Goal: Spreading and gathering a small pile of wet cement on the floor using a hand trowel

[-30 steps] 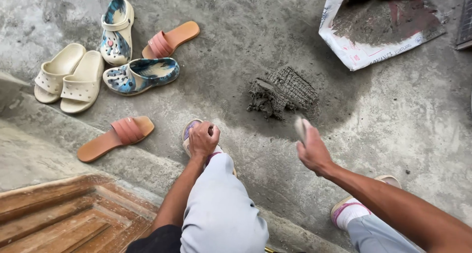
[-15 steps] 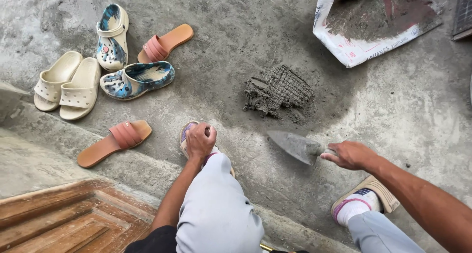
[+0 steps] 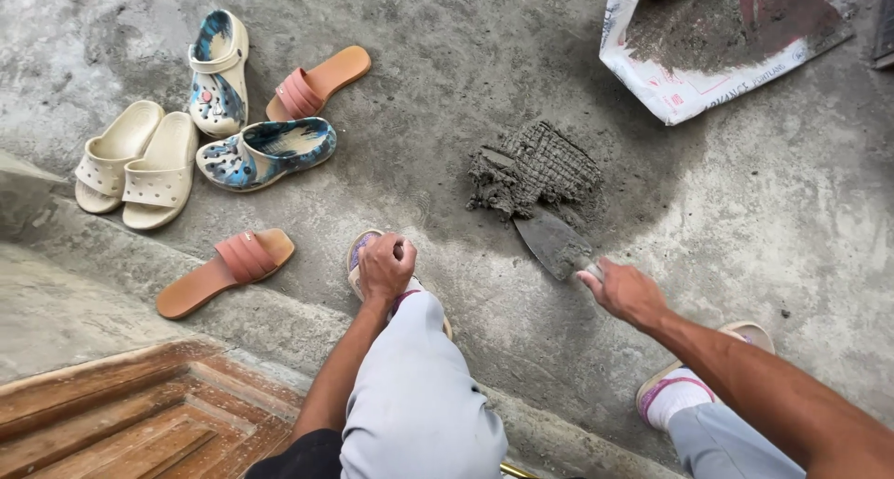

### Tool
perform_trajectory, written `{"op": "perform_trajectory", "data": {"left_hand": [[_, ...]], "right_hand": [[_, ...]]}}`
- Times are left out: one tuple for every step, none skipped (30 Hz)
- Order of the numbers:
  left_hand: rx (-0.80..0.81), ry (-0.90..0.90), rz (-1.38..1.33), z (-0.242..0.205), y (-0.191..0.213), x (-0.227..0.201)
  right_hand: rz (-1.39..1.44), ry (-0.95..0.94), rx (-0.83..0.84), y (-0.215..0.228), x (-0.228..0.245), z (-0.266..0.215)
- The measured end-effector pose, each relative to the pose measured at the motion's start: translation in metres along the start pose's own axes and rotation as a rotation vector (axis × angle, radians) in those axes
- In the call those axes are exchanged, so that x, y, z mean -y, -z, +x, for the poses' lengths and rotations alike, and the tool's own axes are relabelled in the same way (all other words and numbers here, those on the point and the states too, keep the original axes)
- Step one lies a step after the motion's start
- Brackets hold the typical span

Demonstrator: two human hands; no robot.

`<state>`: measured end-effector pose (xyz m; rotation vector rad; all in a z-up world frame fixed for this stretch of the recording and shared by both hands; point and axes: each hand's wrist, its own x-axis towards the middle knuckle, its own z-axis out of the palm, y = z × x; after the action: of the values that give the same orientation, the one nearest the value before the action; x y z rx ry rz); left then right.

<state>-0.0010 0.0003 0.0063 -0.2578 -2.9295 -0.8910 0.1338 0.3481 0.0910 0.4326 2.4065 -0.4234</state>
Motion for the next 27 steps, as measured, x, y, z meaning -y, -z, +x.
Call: {"op": "perform_trajectory", "data": {"left_hand": [[-0.007,0.004,-0.001,0.001,0.000,0.002],[-0.003,-0.002,-0.007,0.001,-0.002,0.003],[0.002,-0.008,-0.013,0.001,-0.003,0.005],[-0.001,-0.003,-0.018,0.001,-0.002,0.005],[0.008,0.001,-0.014,0.002,-0.002,0.005],[0.020,0.006,-0.009,0.001,0.000,0.005],[0.020,0.012,-0.013,-0.001,-0.004,0.007],[0.034,0.016,-0.019,0.000,-0.006,0.010],[0.048,0.021,-0.026,0.001,-0.009,0.012],[0.047,0.020,-0.025,0.001,-0.007,0.011],[0.049,0.021,-0.026,0.001,-0.006,0.010],[0.056,0.022,-0.025,0.001,-0.005,0.009],[0.057,0.019,-0.024,0.001,-0.003,0.008],[0.062,0.020,-0.025,0.001,-0.002,0.006],[0.066,0.021,-0.026,0.001,0.000,0.004],[0.069,0.015,-0.025,0.001,-0.002,0.004],[0.043,0.003,-0.016,0.000,-0.004,0.004],[0.016,-0.009,-0.009,0.000,-0.006,0.004],[0.018,-0.015,-0.008,0.000,-0.004,0.005],[0.013,-0.010,-0.004,-0.001,-0.004,0.004],[0.008,-0.005,0.000,-0.001,-0.004,0.004],[0.005,-0.008,0.000,-0.001,-0.003,0.002],[0.001,-0.010,-0.006,0.000,-0.003,0.000],[0.000,-0.008,-0.010,-0.001,-0.001,0.000],[0.000,-0.008,-0.007,0.001,-0.005,0.006],[-0.001,-0.007,-0.006,0.000,-0.011,0.011],[-0.002,-0.006,-0.006,-0.001,-0.017,0.017]], "right_hand": [[-0.005,0.005,-0.003,-0.002,-0.003,0.003],[-0.026,-0.017,-0.012,-0.004,-0.007,0.004],[-0.046,-0.039,-0.022,-0.007,-0.011,0.005],[-0.054,-0.039,-0.022,0.000,-0.013,0.005],[-0.030,-0.037,-0.044,0.006,-0.014,0.004],[-0.004,-0.035,-0.063,0.011,-0.016,0.003],[-0.011,-0.036,-0.060,0.019,-0.015,0.001],[-0.021,-0.038,-0.117,0.028,-0.013,0.001],[-0.031,-0.041,-0.174,0.037,-0.011,0.001],[-0.031,-0.040,-0.176,0.047,-0.005,-0.001],[0.031,0.003,-0.272,0.058,0.000,-0.002],[0.096,0.045,-0.365,0.068,0.005,-0.005],[0.099,0.044,-0.365,0.063,0.002,0.008],[0.149,0.102,-0.488,0.059,-0.001,0.020],[0.199,0.160,-0.612,0.054,-0.005,0.032],[0.203,0.155,-0.614,0.058,0.008,0.027],[0.332,0.148,-0.598,0.062,0.021,0.022],[0.459,0.141,-0.580,0.066,0.033,0.018],[0.463,0.137,-0.584,0.056,0.036,0.023],[0.388,0.095,-0.501,0.046,0.038,0.028],[0.313,0.052,-0.418,0.037,0.041,0.033],[0.315,0.053,-0.422,0.029,0.043,0.030],[0.170,0.077,-0.370,0.022,0.046,0.028],[0.026,0.102,-0.312,0.013,0.050,0.025],[0.028,0.103,-0.311,0.008,0.047,0.027],[0.068,0.103,-0.311,0.004,0.043,0.028],[0.107,0.102,-0.312,-0.001,0.039,0.029]]}}
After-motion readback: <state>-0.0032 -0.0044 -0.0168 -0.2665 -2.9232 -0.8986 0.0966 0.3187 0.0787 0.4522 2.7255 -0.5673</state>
